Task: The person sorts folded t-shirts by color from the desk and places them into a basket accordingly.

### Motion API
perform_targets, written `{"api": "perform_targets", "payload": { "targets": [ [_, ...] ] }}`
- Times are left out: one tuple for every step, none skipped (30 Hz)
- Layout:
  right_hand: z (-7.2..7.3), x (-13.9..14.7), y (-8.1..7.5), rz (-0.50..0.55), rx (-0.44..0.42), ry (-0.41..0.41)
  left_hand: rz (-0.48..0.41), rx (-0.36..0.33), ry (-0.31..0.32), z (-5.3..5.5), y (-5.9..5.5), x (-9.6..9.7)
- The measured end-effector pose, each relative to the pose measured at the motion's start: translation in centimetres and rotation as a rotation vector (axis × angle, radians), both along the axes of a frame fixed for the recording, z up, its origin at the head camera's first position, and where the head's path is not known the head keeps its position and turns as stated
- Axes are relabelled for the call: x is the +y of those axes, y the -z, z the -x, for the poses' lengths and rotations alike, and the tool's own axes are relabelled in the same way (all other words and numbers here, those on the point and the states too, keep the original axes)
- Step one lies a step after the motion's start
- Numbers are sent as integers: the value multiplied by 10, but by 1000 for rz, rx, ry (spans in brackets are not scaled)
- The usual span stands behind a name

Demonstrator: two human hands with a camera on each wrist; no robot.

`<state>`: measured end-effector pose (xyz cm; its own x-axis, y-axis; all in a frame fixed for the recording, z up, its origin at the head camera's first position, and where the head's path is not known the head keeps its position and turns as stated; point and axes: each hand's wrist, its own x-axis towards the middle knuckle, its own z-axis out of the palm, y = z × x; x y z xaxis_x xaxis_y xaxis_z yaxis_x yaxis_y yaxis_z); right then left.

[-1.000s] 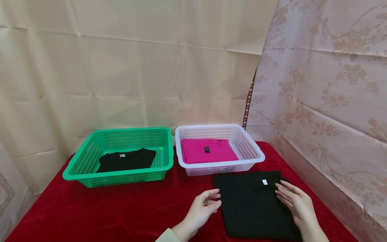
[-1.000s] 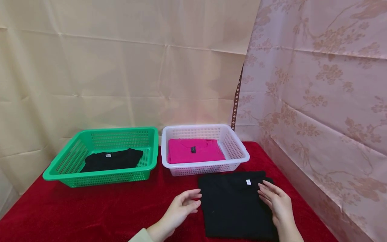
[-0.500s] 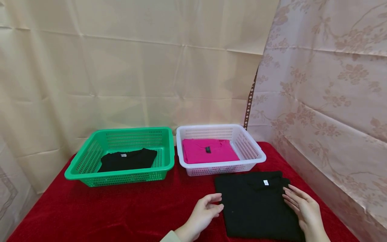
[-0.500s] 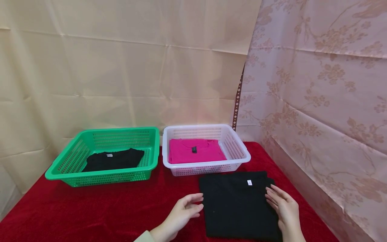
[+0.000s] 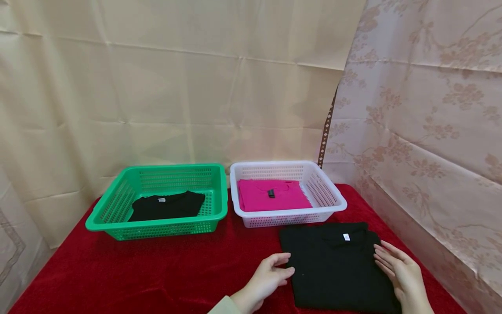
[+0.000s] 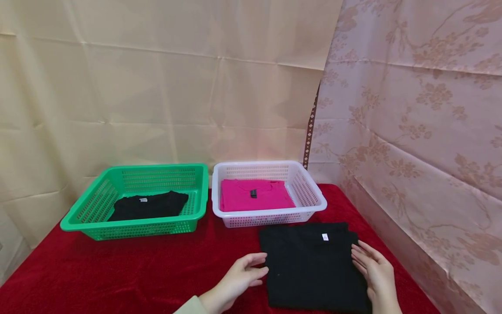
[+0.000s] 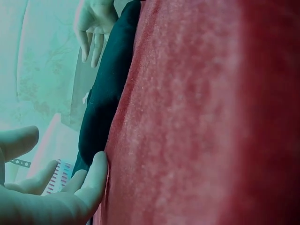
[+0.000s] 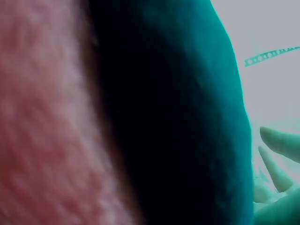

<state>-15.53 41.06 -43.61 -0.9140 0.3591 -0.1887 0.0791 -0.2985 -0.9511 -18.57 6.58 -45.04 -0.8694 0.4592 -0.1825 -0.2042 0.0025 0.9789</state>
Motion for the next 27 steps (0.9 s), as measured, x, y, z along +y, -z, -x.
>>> {"api": "perform_targets", "payload": {
  "targets": [
    [0,2,1,-10,4,-15,-7,1,0,0,0,1],
    [0,4,1,-22,2,-28,-10,0,0,0,1,2],
    [0,5,2,-34,1,-38,-13,0,0,0,1,3],
    [0,8,3,-42,1,-47,-13,1,2,0,0,4],
    [0,10,4,-51,-9,-47,-14,3,4,0,0,4],
    [0,12,5,-61,-26,-44,-9,6,7,0,-1,5],
    [0,14,6,-67,-41,-36,-6,9,9,0,-1,5],
    [1,16,7,-72,-65,-24,-3,12,12,0,-1,5],
    [1,18,7,-72,-86,-11,-1,14,15,0,-2,5],
    [1,20,7,-70,-108,5,2,14,18,0,-2,5],
    [2,21,8,-70,-124,19,3,12,19,1,-2,6],
    [2,22,8,-60,-140,34,4,8,19,1,-2,6],
    [3,23,8,-47,-149,45,5,3,20,2,-1,6],
    [3,24,8,-32,-161,57,4,-2,21,2,-1,7],
    [3,24,8,-17,-166,67,5,-6,23,3,-1,7],
    [3,25,8,-6,-173,78,3,-12,24,3,0,8],
    [3,25,8,5,-177,87,2,-15,26,4,0,8],
    [3,25,8,14,-184,97,2,-19,28,4,0,9],
    [3,25,8,17,-185,104,3,-22,30,4,0,9],
    [3,25,8,20,-191,111,3,-25,32,4,0,10],
    [3,25,8,16,-195,115,6,-27,33,5,0,11],
    [3,25,8,11,-200,120,8,-29,34,5,0,11],
    [3,25,9,8,-204,124,12,-28,34,5,0,12],
    [3,26,9,2,-209,124,15,-27,33,5,-1,12],
    [3,26,10,0,-211,127,19,-27,31,6,-1,13],
    [3,26,10,-3,-215,122,18,-26,29,6,-1,13],
    [3,27,11,-10,-217,115,18,-23,28,6,-1,13]
  ]
}}
